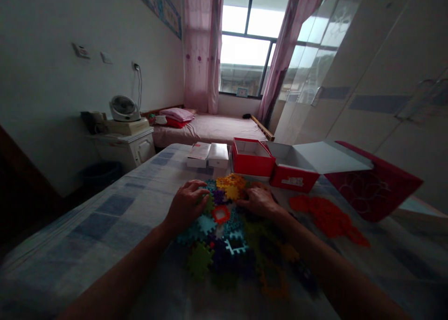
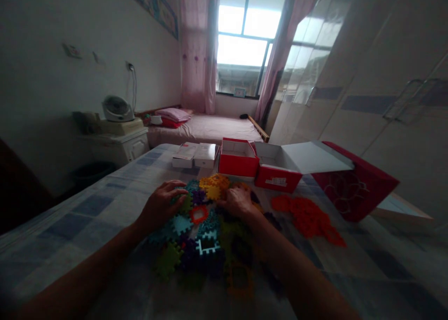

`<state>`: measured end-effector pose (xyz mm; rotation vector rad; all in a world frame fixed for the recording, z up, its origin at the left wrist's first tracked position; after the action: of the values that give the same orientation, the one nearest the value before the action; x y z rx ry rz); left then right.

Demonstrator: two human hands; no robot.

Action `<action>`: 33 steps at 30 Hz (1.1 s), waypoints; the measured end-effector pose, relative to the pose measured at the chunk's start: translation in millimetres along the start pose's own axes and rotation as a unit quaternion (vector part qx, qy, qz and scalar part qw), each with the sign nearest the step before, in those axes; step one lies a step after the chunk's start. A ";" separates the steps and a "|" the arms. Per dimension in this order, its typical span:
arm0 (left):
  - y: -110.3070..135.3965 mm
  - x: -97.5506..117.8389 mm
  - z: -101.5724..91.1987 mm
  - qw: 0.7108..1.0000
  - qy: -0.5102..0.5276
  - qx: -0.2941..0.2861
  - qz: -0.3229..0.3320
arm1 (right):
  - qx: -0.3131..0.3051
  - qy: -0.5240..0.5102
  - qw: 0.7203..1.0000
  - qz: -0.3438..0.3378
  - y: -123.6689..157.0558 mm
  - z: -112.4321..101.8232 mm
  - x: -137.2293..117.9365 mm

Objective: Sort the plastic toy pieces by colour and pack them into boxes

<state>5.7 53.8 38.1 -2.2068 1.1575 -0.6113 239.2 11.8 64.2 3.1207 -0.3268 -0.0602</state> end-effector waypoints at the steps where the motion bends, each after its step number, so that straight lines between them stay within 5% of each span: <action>1: 0.2 0.1 0.8 1.000 0.000 -0.001 -0.001 | -0.007 0.003 1.000 0.006 -1.8 0.1 -2.5; 7: 3.7 1.4 3.3 1.000 0.010 -0.009 -0.008 | 0.003 -0.077 0.996 0.035 -3.5 2.3 -15.0; 14: 4.7 -3.8 1.5 0.999 0.031 0.013 -0.036 | 0.125 -0.272 0.952 0.065 6.0 -12.2 6.6; 16: 4.2 -5.0 1.0 0.998 0.038 0.016 -0.045 | 0.136 -0.313 0.939 0.039 11.7 -21.9 7.5; 18: 3.7 -6.0 0.5 0.998 0.042 0.019 -0.053 | 0.079 -0.330 0.940 -0.034 19.7 -27.2 -0.6; 21: 3.7 -7.7 0.4 0.997 0.037 0.024 -0.059 | -0.031 -0.274 0.950 -0.147 32.1 -20.9 -23.6; 23: 4.4 -9.1 1.0 0.997 0.032 0.027 -0.059 | -0.040 -0.217 0.959 -0.177 35.7 -9.3 -37.3; 28: 6.0 -13.1 3.3 0.997 0.028 0.023 -0.061 | -0.008 -0.124 0.984 -0.126 30.9 15.3 -48.5; 33: 5.8 -16.2 3.7 0.997 0.023 0.020 -0.069 | -0.016 -0.068 0.993 -0.094 36.9 6.7 -57.2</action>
<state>-3.8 65.7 29.5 -2.2633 1.0116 -0.7393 175.4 -12.5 60.0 3.1112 -0.0294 -0.2763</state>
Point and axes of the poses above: each hand's wrist, its own y-axis away from the middle knuckle, its own z-axis out of the palm, x = y × z, the point moved 1 cm from there along -y, towards the middle knuckle, and after that the axes turned 8 degrees about z, right-handed, at the moved point
